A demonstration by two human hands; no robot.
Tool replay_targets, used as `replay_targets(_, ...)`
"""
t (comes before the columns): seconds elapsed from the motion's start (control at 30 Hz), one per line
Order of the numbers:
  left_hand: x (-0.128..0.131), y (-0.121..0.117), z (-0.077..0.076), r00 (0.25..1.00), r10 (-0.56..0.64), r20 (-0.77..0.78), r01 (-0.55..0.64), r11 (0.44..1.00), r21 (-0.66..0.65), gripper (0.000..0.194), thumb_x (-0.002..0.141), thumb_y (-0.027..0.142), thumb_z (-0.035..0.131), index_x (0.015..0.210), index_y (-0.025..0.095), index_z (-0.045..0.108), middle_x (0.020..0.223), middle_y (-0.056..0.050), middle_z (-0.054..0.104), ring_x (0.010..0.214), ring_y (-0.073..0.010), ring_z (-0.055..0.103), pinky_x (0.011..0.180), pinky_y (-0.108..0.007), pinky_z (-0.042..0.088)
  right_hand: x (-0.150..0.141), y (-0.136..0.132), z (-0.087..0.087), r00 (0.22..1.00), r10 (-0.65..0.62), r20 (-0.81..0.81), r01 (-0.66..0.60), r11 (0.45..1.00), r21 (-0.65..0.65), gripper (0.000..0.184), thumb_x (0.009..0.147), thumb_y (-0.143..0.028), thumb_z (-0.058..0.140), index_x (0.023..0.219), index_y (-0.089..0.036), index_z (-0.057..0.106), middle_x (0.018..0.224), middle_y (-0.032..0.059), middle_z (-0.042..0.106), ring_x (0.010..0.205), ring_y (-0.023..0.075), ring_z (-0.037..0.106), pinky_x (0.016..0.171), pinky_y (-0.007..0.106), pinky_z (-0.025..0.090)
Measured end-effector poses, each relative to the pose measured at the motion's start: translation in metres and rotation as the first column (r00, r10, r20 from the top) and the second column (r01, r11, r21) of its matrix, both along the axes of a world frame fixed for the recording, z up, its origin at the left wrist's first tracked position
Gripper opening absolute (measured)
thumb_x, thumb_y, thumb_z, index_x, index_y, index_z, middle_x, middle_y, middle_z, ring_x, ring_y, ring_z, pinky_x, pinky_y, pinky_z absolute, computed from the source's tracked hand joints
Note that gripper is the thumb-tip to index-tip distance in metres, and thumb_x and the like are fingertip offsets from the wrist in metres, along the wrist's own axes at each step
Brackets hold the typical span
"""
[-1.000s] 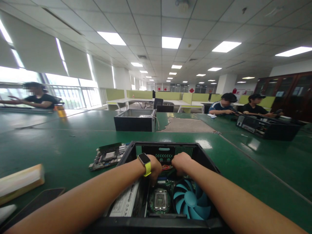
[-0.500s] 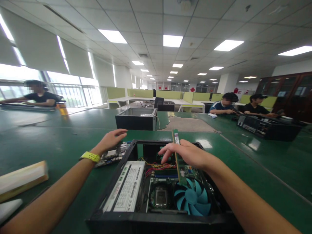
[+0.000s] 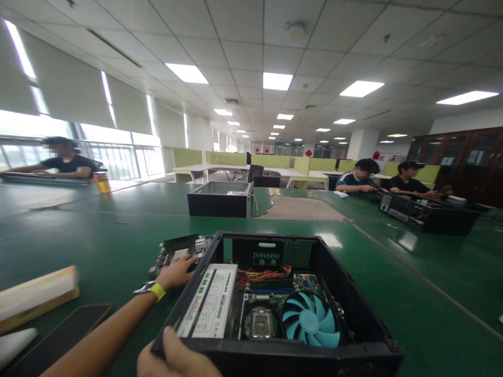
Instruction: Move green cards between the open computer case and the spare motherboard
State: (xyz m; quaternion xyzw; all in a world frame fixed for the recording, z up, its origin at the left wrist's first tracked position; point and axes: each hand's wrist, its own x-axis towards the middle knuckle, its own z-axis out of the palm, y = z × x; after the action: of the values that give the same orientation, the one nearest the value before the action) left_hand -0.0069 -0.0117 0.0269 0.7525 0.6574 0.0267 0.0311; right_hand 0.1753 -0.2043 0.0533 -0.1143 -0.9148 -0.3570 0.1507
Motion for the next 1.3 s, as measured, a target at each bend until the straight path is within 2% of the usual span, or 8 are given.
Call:
replay_targets(0.17,0.005,-0.008,-0.006,0.999,0.01,0.041,-0.014,0.995,0.1,0.054,0.081,0.052,0.043,0.125,0.023,0.052,0.131,-0.014,0.046,0.118,-0.0338,0.043,0.093,-0.049,0.037,0.043,0.03,0.011,0.991,-0.128,-0.043,0.114,0.966,-0.232,0.041,0.084,-0.05,0.046,0.092,-0.015,0.065,0.104,0.0077,0.063,0.123,0.0254,0.035,0.11,0.045,0.02)
replay_targets(0.3,0.018,-0.027,-0.006,0.998,-0.034,0.047,0.027,0.99,0.141,0.054,0.081,0.055,0.042,0.122,0.022,0.054,0.131,-0.014,0.046,0.12,-0.034,0.041,0.094,-0.051,0.036,0.105,0.064,0.013,0.935,-0.352,-0.051,0.315,0.885,-0.343,0.034,0.083,-0.043,0.048,0.094,-0.016,0.066,0.108,0.0071,0.063,0.123,0.0213,0.037,0.112,0.041,0.004)
replay_targets(0.57,0.062,-0.077,-0.001,0.973,-0.176,0.146,0.175,0.984,0.019,0.067,0.074,0.063,0.047,0.13,0.026,0.049,0.14,-0.012,0.039,0.128,-0.0385,0.031,0.103,-0.057,0.024,0.242,0.115,0.01,0.704,-0.699,-0.129,0.633,0.699,-0.332,0.03,0.088,-0.028,0.04,0.081,-0.022,0.069,0.114,0.0053,0.062,0.127,0.0221,0.037,0.11,0.046,0.005)
replay_targets(0.77,0.109,-0.129,0.005,0.922,-0.358,0.148,0.363,0.932,-0.011,0.073,0.066,0.061,0.058,0.126,0.021,0.054,0.136,-0.016,0.044,0.125,-0.0424,0.034,0.106,-0.055,0.02,0.32,0.127,0.007,0.523,-0.827,-0.208,0.733,0.561,-0.385,0.037,0.089,-0.037,0.035,0.085,-0.023,0.069,0.112,0.0039,0.064,0.126,0.0258,0.039,0.107,0.056,0.003)
replay_targets(0.87,0.139,-0.148,-0.013,0.899,-0.423,0.113,0.433,0.898,-0.082,0.058,0.076,0.051,0.053,0.123,0.018,0.057,0.135,-0.019,0.044,0.123,-0.0442,0.037,0.103,-0.059,0.022,0.314,0.121,0.007,0.431,-0.862,-0.267,0.72,0.507,-0.474,0.03,0.085,-0.033,0.037,0.091,-0.023,0.065,0.11,0.0036,0.064,0.114,0.0253,0.05,0.105,0.058,0.009)
replay_targets(1.0,0.168,-0.165,-0.026,0.882,-0.447,0.15,0.466,0.876,-0.128,0.042,0.09,0.033,0.03,0.111,0.02,0.064,0.126,-0.019,0.053,0.117,-0.0409,0.046,0.095,-0.06,0.032,0.261,0.106,-0.002,0.452,-0.835,-0.313,0.452,0.517,-0.727,0.027,0.081,-0.025,0.037,0.094,-0.022,0.061,0.098,0.0028,0.065,0.088,0.0183,0.059,0.086,0.035,0.04)
replay_targets(1.13,0.16,-0.158,0.014,0.828,-0.53,0.185,0.553,0.826,-0.107,0.033,0.08,0.043,0.051,0.101,0.022,0.065,0.105,-0.014,0.064,0.1,-0.0366,0.056,0.084,-0.055,0.042,0.21,0.097,-0.02,0.42,-0.828,-0.372,0.225,0.492,-0.841,0.023,0.081,-0.027,0.036,0.078,-0.022,0.058,0.081,0.0021,0.063,0.079,0.0173,0.058,0.071,0.027,0.041)
replay_targets(1.3,0.11,-0.102,0.051,0.782,-0.504,0.368,0.454,0.864,0.219,0.036,0.076,0.038,0.057,0.109,0.023,0.059,0.121,-0.006,0.057,0.113,-0.0237,0.048,0.099,-0.038,0.036,0.18,0.089,-0.04,0.257,-0.891,-0.374,0.172,0.423,-0.889,0.025,0.083,-0.029,0.034,0.076,-0.024,0.058,0.083,0.0006,0.062,0.079,0.0174,0.057,0.069,0.027,0.04)
